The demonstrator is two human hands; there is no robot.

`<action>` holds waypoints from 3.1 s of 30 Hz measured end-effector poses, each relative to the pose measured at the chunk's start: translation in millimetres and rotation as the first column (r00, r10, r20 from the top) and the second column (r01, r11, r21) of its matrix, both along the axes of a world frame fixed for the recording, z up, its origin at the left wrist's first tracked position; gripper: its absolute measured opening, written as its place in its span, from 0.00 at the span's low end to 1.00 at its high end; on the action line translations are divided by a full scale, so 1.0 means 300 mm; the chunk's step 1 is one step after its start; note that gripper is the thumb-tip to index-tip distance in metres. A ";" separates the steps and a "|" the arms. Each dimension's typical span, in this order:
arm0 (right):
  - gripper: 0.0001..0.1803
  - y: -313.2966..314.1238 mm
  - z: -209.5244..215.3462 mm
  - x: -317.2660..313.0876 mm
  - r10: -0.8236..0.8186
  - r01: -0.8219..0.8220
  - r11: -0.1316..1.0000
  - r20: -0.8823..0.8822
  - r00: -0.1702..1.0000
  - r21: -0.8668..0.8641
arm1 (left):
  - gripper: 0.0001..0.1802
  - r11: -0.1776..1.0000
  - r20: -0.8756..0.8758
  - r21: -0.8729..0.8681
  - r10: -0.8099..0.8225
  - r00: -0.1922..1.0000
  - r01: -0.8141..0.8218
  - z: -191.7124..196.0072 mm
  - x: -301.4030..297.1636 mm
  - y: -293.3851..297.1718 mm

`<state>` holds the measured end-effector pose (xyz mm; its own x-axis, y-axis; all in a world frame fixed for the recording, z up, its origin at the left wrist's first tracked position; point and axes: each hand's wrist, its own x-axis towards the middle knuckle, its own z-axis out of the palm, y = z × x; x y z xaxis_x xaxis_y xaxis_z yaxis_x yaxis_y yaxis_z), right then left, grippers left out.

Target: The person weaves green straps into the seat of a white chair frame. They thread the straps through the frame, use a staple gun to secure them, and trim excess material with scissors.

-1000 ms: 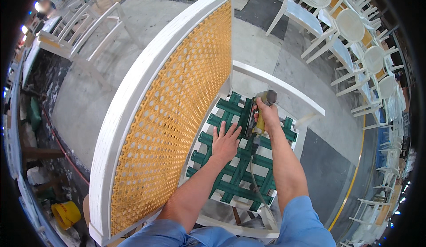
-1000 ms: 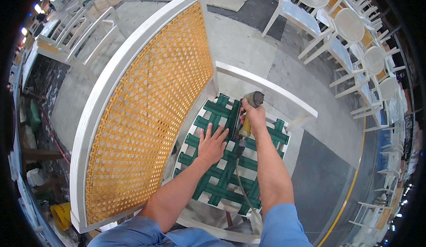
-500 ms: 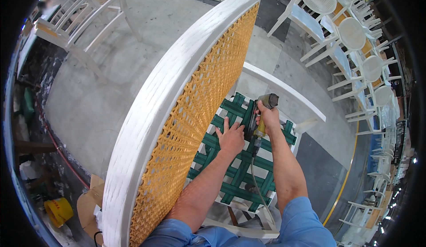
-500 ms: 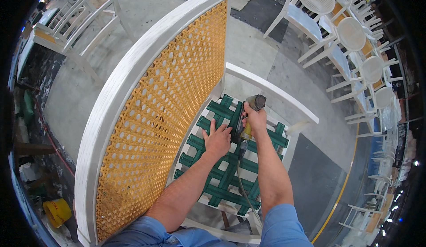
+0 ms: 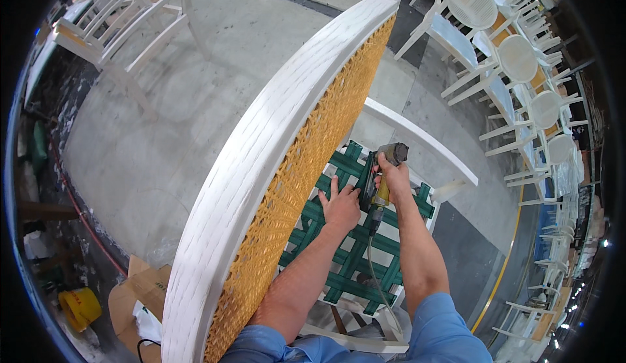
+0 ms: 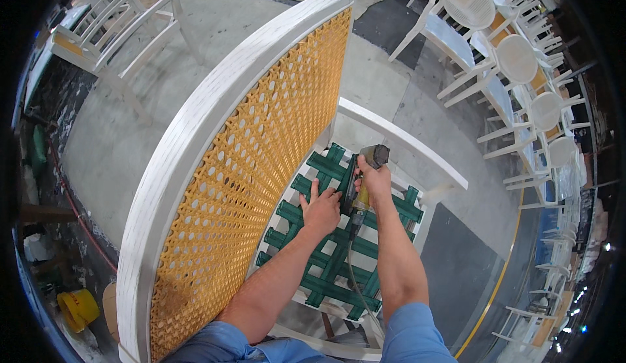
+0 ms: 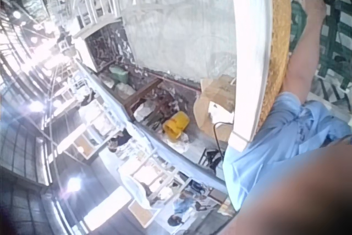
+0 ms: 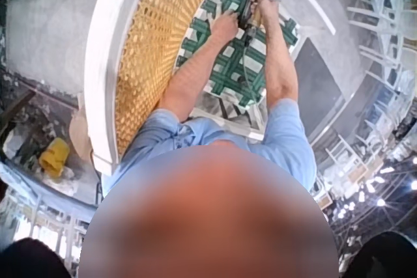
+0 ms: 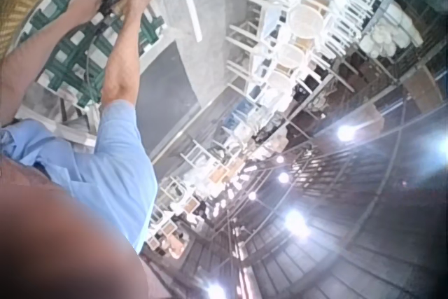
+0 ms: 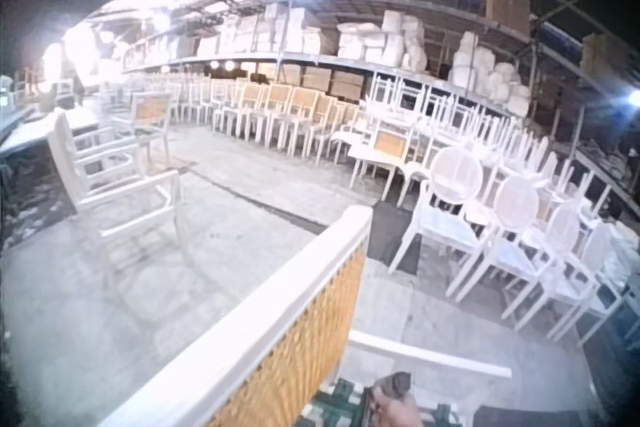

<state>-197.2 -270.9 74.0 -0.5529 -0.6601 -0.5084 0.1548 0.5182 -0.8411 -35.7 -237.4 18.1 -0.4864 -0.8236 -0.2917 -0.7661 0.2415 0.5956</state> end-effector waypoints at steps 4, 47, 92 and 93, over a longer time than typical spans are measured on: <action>0.13 0.011 -0.003 -0.012 0.011 -0.011 1.000 -0.011 1.000 0.011 | 0.23 1.000 -0.019 0.019 -0.005 1.000 0.005 -0.001 -0.010 0.010; 0.26 2.409 0.687 0.460 -0.656 0.569 0.603 -0.059 0.753 0.559 | 0.24 0.210 -0.613 0.745 -0.157 0.774 0.633 0.657 0.672 0.590; 0.11 2.406 0.092 0.718 -0.504 0.604 0.795 -0.617 0.604 -0.058 | 0.52 0.540 -0.124 0.832 0.406 0.906 -0.128 -0.017 0.801 0.569; 0.10 2.359 0.091 0.732 -0.447 0.553 0.832 -0.649 0.616 -0.048 | 0.53 0.452 -0.099 0.877 0.502 0.859 -0.164 -0.063 0.767 0.574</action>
<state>22.4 436.9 101.2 -0.9909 -0.1347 0.0047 -0.0904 0.6385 -0.7643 194.5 -65.4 -0.8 -0.4243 -0.4017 -0.8115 -0.4087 -0.7147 0.5676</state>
